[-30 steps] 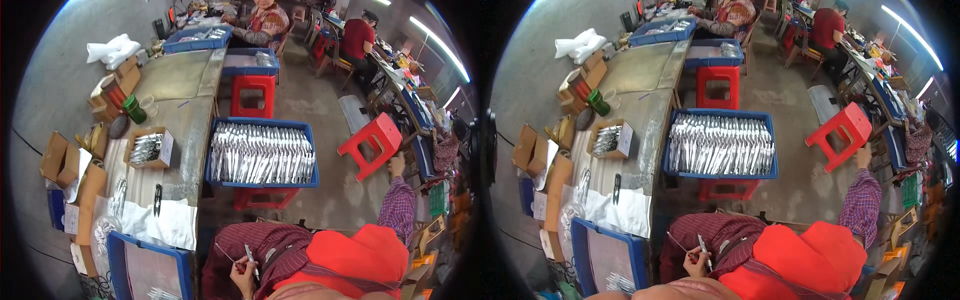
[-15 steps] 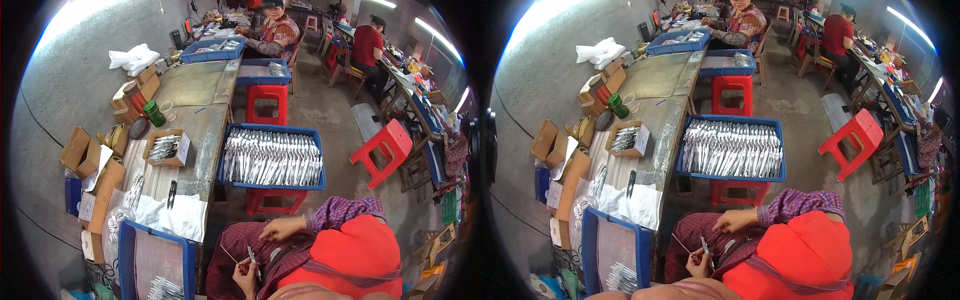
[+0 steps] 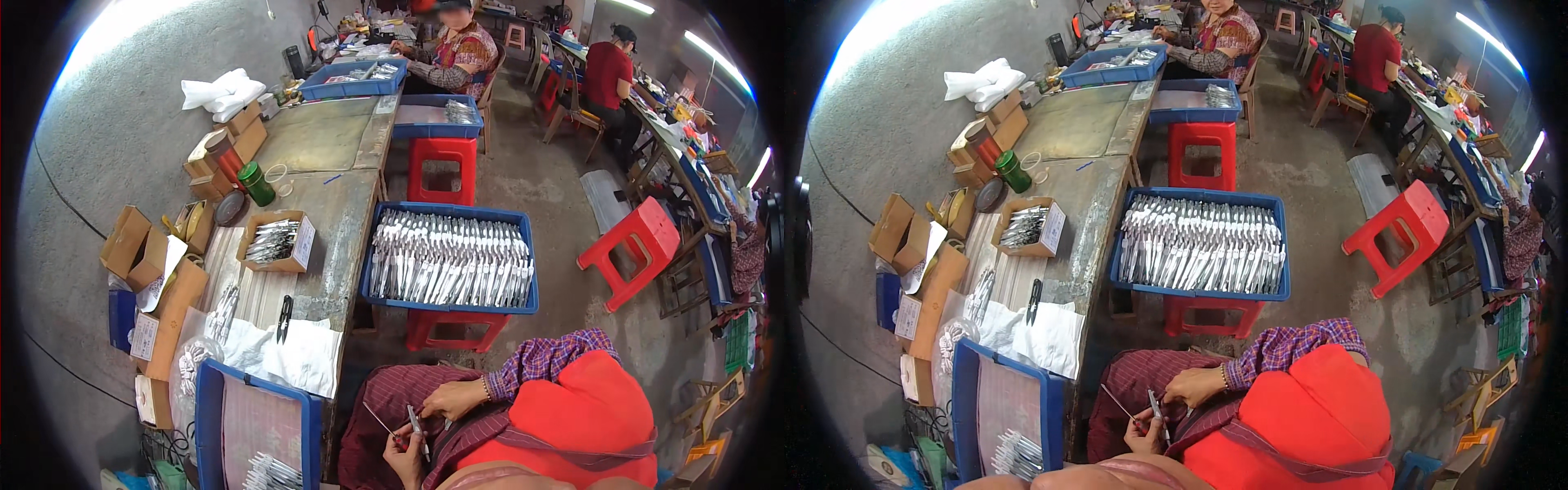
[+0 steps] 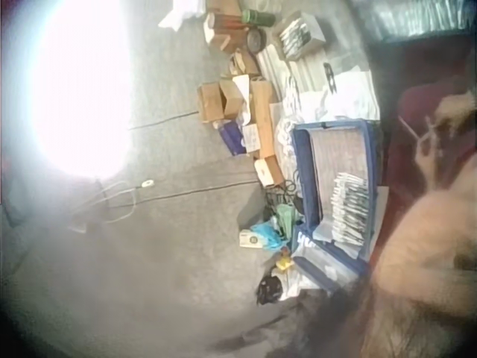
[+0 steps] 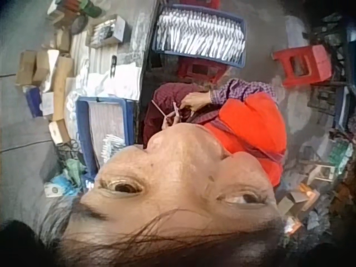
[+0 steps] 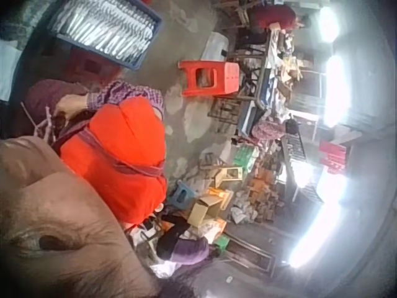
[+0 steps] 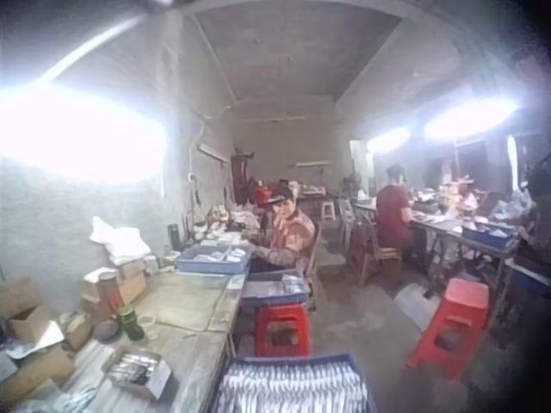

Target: Assembling small plastic components by inserting metal rods and trimming them with snips.

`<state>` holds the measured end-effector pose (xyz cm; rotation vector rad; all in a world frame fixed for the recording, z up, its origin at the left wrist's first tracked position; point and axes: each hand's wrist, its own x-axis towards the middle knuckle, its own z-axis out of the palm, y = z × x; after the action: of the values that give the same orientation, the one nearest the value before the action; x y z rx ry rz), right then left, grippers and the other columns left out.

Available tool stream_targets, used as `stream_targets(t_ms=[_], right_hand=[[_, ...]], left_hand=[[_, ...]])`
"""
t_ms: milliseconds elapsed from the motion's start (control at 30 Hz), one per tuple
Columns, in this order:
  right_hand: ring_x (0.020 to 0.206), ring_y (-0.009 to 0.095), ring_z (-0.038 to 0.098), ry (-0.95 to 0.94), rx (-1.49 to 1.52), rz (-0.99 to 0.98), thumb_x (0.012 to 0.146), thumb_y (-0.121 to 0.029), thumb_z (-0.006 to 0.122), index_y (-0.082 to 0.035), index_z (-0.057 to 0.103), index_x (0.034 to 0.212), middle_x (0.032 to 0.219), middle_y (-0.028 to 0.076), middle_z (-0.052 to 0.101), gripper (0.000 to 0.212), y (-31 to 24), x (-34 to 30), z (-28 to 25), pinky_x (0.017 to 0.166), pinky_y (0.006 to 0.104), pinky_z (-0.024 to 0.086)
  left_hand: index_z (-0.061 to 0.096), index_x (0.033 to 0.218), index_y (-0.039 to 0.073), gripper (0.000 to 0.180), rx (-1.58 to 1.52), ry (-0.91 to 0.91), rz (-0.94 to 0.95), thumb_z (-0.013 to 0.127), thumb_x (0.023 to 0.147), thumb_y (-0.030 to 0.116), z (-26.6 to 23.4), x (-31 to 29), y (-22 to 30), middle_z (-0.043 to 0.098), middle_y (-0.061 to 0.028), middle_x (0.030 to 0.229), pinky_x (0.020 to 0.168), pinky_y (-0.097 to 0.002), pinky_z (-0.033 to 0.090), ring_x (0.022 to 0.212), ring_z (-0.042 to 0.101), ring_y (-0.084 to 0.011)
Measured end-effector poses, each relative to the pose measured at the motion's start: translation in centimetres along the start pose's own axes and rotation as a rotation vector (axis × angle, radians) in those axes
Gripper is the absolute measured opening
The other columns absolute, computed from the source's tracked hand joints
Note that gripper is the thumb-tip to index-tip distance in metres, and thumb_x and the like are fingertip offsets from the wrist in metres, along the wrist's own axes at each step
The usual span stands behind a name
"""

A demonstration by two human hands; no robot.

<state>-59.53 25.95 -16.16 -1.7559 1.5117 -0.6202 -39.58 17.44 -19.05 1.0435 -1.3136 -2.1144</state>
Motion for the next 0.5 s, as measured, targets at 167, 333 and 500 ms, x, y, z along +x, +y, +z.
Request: stream_targets(t_ms=[167, 333, 500], right_hand=[[0.08, 0.032, 0.06, -0.035, 0.039, 0.018, 0.069, -0.003, 0.054, -0.004, 0.06, 0.109, 0.086, 0.015, 0.06, 0.04, -0.1, 0.2, -0.6, 0.065, 0.0414, 0.047], [0.08, 0.031, 0.061, -0.075, 0.067, 0.049, 0.07, -0.003, 0.053, -0.004, 0.06, 0.109, 0.087, 0.015, 0.062, 0.04, 0.6, 0.4, -0.1, 0.065, 0.0406, 0.048], [0.08, 0.031, 0.061, -0.085, 0.112, 0.072, 0.07, -0.003, 0.052, -0.004, 0.061, 0.109, 0.087, 0.015, 0.063, 0.041, 0.0, 0.4, -0.6, 0.067, 0.0405, 0.048]], left_hand=[[0.059, 0.097, -0.004, 0.019, 0.016, 0.03, -0.031, 0.066, 0.08, -0.002, 0.4, -0.1, 0.8, 0.065, -0.0106, 0.077, 0.061, -0.0246, 0.053, 0.066, 0.064, -0.015], [0.059, 0.1, -0.004, 0.021, -0.02, 0.033, -0.041, 0.065, 0.08, -0.001, 0.9, -0.3, 1.2, 0.065, -0.0099, 0.077, 0.062, -0.0234, 0.052, 0.067, 0.064, -0.0151], [0.06, 0.101, -0.004, 0.023, 0.045, 0.049, -0.057, 0.067, 0.079, 0.001, 0.9, -0.5, 1.5, 0.066, -0.0093, 0.078, 0.062, -0.0229, 0.05, 0.068, 0.064, -0.014]])
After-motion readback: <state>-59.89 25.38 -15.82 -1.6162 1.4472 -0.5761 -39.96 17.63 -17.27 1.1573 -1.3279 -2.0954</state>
